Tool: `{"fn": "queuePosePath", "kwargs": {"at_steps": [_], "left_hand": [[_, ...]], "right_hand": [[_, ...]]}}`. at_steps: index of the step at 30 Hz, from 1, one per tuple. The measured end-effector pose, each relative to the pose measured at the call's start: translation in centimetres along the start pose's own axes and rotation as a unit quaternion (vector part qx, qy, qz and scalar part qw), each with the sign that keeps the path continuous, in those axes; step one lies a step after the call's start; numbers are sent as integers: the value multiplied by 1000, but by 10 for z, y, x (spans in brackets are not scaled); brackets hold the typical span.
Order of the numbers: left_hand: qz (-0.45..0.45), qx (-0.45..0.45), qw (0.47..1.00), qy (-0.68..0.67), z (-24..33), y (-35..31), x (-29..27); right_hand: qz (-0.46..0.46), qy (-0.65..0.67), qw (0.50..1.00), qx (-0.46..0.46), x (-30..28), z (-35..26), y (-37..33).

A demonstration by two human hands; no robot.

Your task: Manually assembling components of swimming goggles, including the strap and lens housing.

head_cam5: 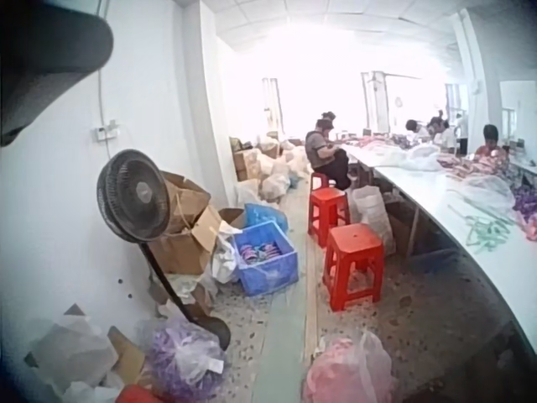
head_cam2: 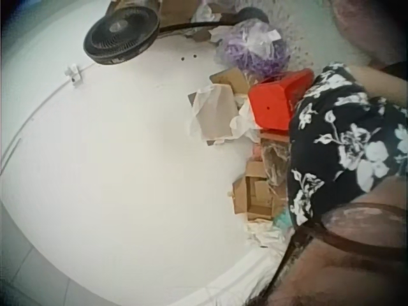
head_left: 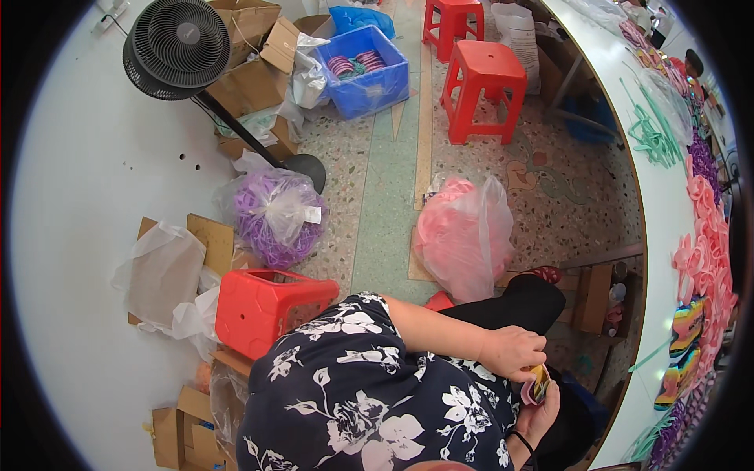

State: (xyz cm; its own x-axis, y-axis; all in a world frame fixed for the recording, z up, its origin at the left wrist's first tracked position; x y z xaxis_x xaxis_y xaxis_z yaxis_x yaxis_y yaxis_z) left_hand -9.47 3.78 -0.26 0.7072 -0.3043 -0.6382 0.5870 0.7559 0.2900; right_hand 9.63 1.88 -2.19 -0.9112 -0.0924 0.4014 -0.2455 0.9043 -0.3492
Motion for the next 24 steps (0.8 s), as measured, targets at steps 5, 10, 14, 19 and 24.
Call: {"fn": "queuePosePath", "kwargs": {"at_steps": [5,10,14,19,24], "left_hand": [[-5,-59,997,-47,-22,3,7],[-12,-92,993,-71,-39,4,5],[11,-86,995,-54,-47,6,-10],[23,-90,994,-51,-58,7,-19],[24,-123,990,-65,-67,9,-24]], "right_hand": [[13,-102,994,-32,-1,-5,14],[-10,-80,997,-4,7,-6,32],[-36,-26,997,58,14,-7,54],[-83,-13,988,127,29,-8,83],[-127,-21,981,143,31,-9,99]]}}
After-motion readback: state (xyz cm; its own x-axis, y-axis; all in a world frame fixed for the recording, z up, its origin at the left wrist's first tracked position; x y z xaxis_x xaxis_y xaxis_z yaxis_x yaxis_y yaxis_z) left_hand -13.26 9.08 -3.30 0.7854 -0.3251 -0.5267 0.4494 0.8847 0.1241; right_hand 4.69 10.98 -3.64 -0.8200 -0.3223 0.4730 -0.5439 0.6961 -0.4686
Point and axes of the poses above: each hand's wrist, its own y-axis towards the middle knuckle, its own x-axis out of the palm, z = x × y, the point moved 6 cm from there along y, towards the middle knuckle, and after that the axes turned 14 degrees about -z, right-handed, at the moved point
